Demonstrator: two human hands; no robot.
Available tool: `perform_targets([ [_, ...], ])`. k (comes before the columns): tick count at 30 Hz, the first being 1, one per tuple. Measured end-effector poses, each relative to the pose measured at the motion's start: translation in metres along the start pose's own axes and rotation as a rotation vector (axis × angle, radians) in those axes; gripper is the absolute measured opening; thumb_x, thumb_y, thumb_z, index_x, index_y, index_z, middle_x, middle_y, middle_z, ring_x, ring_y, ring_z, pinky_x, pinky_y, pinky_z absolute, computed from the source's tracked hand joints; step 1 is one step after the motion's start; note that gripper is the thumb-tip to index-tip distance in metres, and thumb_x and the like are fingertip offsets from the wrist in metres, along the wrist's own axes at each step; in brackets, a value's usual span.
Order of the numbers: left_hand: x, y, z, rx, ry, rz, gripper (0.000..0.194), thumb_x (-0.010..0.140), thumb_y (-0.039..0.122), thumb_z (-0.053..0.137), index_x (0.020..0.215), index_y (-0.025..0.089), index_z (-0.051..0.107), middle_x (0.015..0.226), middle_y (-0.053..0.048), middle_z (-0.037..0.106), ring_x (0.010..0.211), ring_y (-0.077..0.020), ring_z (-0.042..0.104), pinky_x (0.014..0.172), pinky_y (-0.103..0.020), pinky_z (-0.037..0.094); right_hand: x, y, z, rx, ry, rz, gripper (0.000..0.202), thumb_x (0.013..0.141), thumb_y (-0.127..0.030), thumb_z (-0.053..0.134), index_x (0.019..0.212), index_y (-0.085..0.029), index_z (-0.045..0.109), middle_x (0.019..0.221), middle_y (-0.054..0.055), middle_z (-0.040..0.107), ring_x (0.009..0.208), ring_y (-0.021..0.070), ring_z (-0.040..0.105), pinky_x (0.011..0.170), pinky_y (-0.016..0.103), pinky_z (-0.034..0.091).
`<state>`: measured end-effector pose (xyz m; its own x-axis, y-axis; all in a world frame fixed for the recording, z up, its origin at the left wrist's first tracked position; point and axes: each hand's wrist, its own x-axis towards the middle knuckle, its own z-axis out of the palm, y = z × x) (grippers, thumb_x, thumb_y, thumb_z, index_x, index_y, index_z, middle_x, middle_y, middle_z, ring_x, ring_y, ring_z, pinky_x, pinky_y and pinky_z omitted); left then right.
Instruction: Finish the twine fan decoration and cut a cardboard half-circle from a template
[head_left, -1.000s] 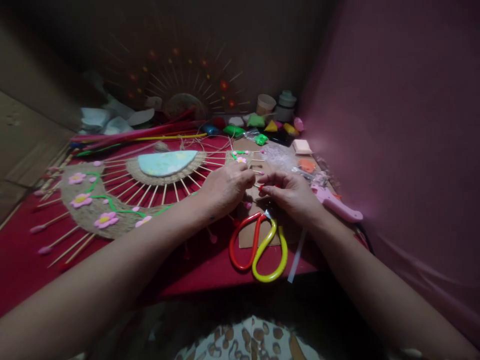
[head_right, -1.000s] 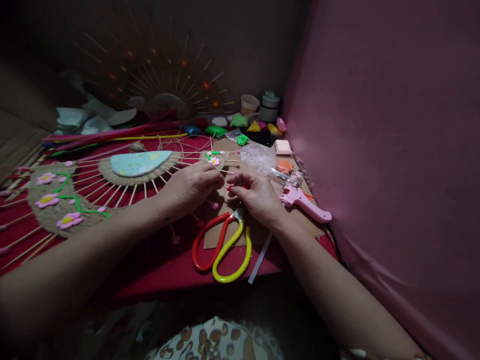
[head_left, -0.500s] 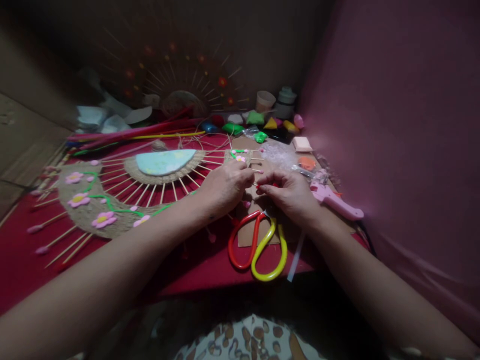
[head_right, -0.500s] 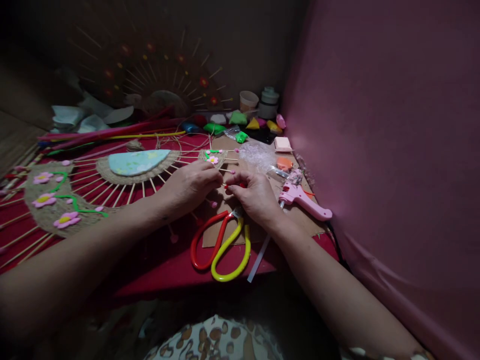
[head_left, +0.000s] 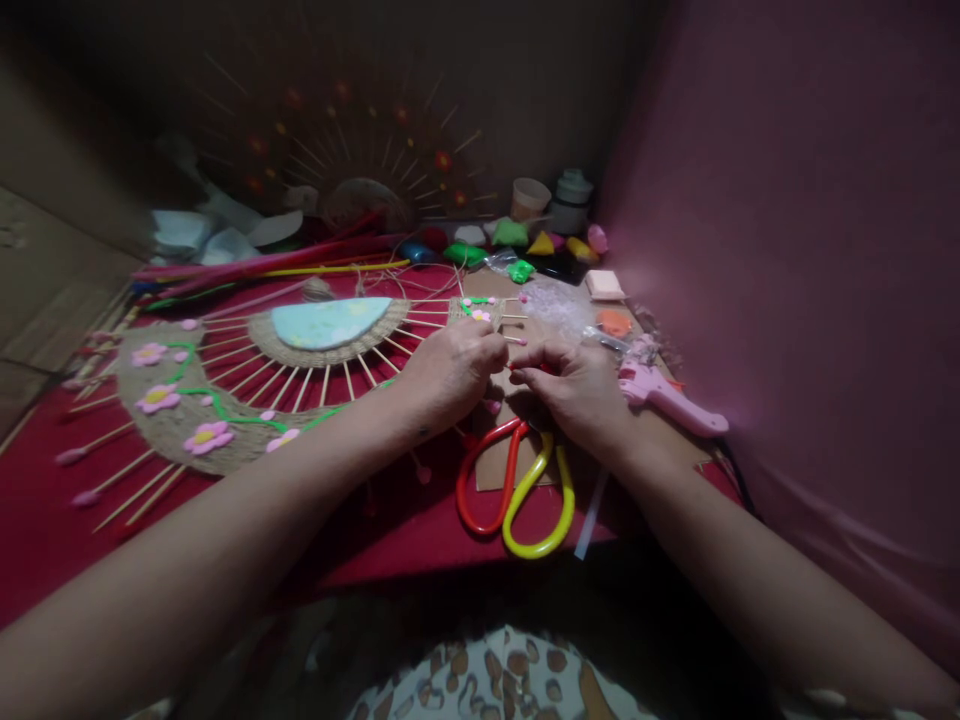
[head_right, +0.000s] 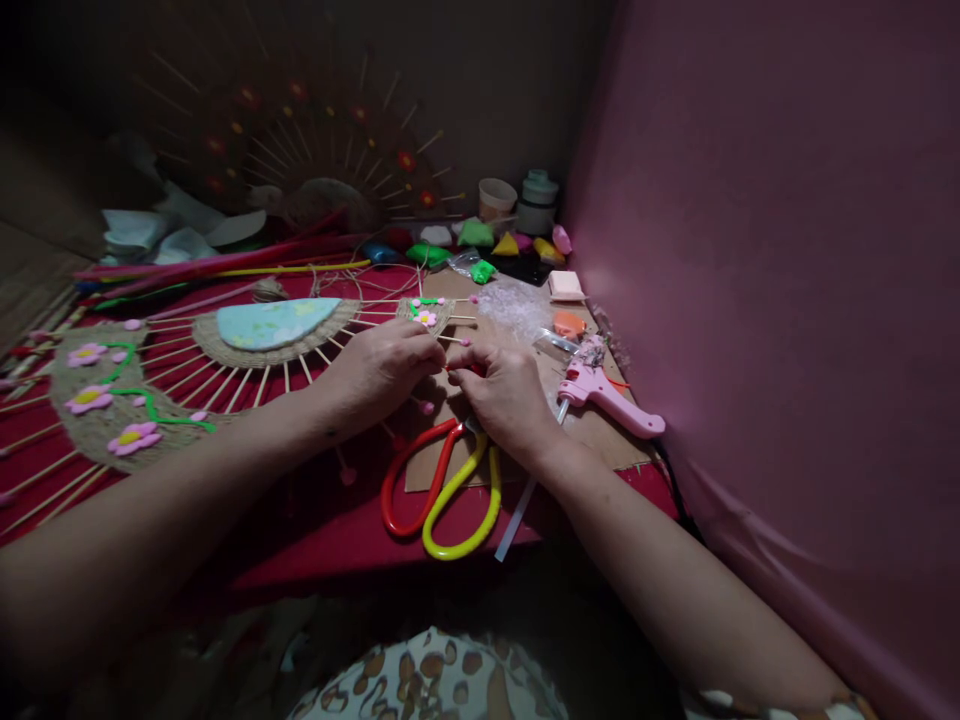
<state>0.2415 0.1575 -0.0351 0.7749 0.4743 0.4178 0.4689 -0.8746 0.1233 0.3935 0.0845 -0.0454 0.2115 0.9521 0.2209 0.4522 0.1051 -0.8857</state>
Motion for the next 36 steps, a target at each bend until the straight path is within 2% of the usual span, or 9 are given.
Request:
perform_targets([
  [5, 0.000, 0.000, 0.001, 0.013, 0.017, -0.005, 0.015, 0.080, 0.019, 0.048, 0.070, 0.015, 0.059, 0.073, -0.003, 0.054, 0.066, -0.0143, 0.048, 0.056, -0.025, 0.034, 0.000, 0.001, 0.000, 0.039, -0.005, -0.008, 0.011, 0.075, -0.018, 0.059, 0.081, -0.017, 0.068, 0.070, 0.001, 0.068, 0.061, 0.0114, 0.060, 0.056, 0.023, 0.045],
  [9, 0.000, 0.000, 0.001, 0.016, 0.006, 0.005, 0.013, 0.078, 0.019, 0.050, 0.069, 0.015, 0.059, 0.073, -0.003, 0.054, 0.067, -0.0147, 0.048, 0.056, -0.025, 0.034, -0.001, 0.001, 0.000, -0.001, 0.005, 0.015, 0.008, 0.074, -0.022, 0.062, 0.071, -0.016, 0.066, 0.060, 0.000, 0.064, 0.052, 0.0108, 0.055, 0.050, 0.023, 0.041],
  [16, 0.001, 0.002, -0.001, 0.006, -0.003, -0.003, 0.009, 0.075, 0.017, 0.053, 0.068, 0.015, 0.059, 0.071, -0.002, 0.054, 0.065, -0.0142, 0.048, 0.056, -0.024, 0.034, -0.003, -0.004, 0.001, -0.285, -0.007, -0.200, 0.013, 0.080, -0.015, 0.053, 0.075, -0.018, 0.064, 0.068, 0.002, 0.066, 0.061, 0.0131, 0.058, 0.060, 0.026, 0.040],
  [20, 0.002, 0.003, -0.001, -0.017, 0.001, -0.017, 0.017, 0.078, 0.016, 0.048, 0.066, 0.016, 0.060, 0.068, -0.002, 0.053, 0.064, -0.0136, 0.049, 0.055, -0.023, 0.035, -0.003, 0.001, 0.002, -0.396, -0.027, -0.302, 0.016, 0.080, -0.011, 0.047, 0.082, -0.018, 0.062, 0.072, 0.003, 0.066, 0.064, 0.0139, 0.059, 0.062, 0.026, 0.041],
  [25, 0.002, 0.001, 0.000, -0.053, 0.044, -0.011, 0.021, 0.082, 0.021, 0.047, 0.069, 0.015, 0.062, 0.069, -0.003, 0.056, 0.065, -0.0140, 0.051, 0.057, -0.024, 0.038, -0.008, 0.005, 0.006, -0.678, -0.040, -0.430, 0.022, 0.079, -0.010, 0.043, 0.092, -0.010, 0.061, 0.084, 0.013, 0.067, 0.076, 0.0201, 0.060, 0.065, 0.030, 0.042],
  [28, 0.002, 0.000, 0.001, -0.083, 0.058, 0.007, 0.017, 0.080, 0.019, 0.049, 0.070, 0.014, 0.062, 0.070, -0.003, 0.057, 0.066, -0.0141, 0.052, 0.059, -0.024, 0.039, -0.010, 0.004, 0.008, -0.792, -0.045, -0.456, 0.025, 0.080, -0.012, 0.043, 0.096, -0.008, 0.061, 0.089, 0.016, 0.066, 0.079, 0.0222, 0.059, 0.064, 0.031, 0.042],
  [30, 0.002, 0.000, 0.001, -0.087, 0.067, 0.017, 0.016, 0.079, 0.018, 0.050, 0.070, 0.014, 0.062, 0.070, -0.002, 0.057, 0.065, -0.0132, 0.051, 0.058, -0.023, 0.038, -0.010, 0.001, 0.008, -0.722, -0.042, -0.431, 0.023, 0.079, -0.011, 0.044, 0.094, -0.009, 0.061, 0.086, 0.015, 0.066, 0.076, 0.0208, 0.059, 0.065, 0.031, 0.042],
  [32, 0.001, 0.000, 0.002, -0.054, 0.074, 0.011, 0.017, 0.080, 0.017, 0.049, 0.068, 0.015, 0.060, 0.069, -0.002, 0.055, 0.064, -0.0125, 0.050, 0.056, -0.023, 0.037, -0.008, -0.003, 0.007, -0.537, -0.033, -0.337, 0.019, 0.078, -0.009, 0.046, 0.087, -0.012, 0.062, 0.078, 0.011, 0.066, 0.070, 0.0180, 0.059, 0.063, 0.030, 0.042],
  [36, 0.000, -0.001, 0.003, 0.006, 0.070, 0.072, 0.012, 0.077, 0.020, 0.055, 0.066, 0.015, 0.056, 0.070, -0.002, 0.055, 0.064, -0.0135, 0.049, 0.056, -0.024, 0.036, 0.001, -0.016, 0.004, -0.025, -0.098, 0.114, 0.019, 0.079, -0.018, 0.053, 0.062, -0.015, 0.059, 0.054, 0.003, 0.058, 0.045, 0.0098, 0.050, 0.045, 0.023, 0.036],
])
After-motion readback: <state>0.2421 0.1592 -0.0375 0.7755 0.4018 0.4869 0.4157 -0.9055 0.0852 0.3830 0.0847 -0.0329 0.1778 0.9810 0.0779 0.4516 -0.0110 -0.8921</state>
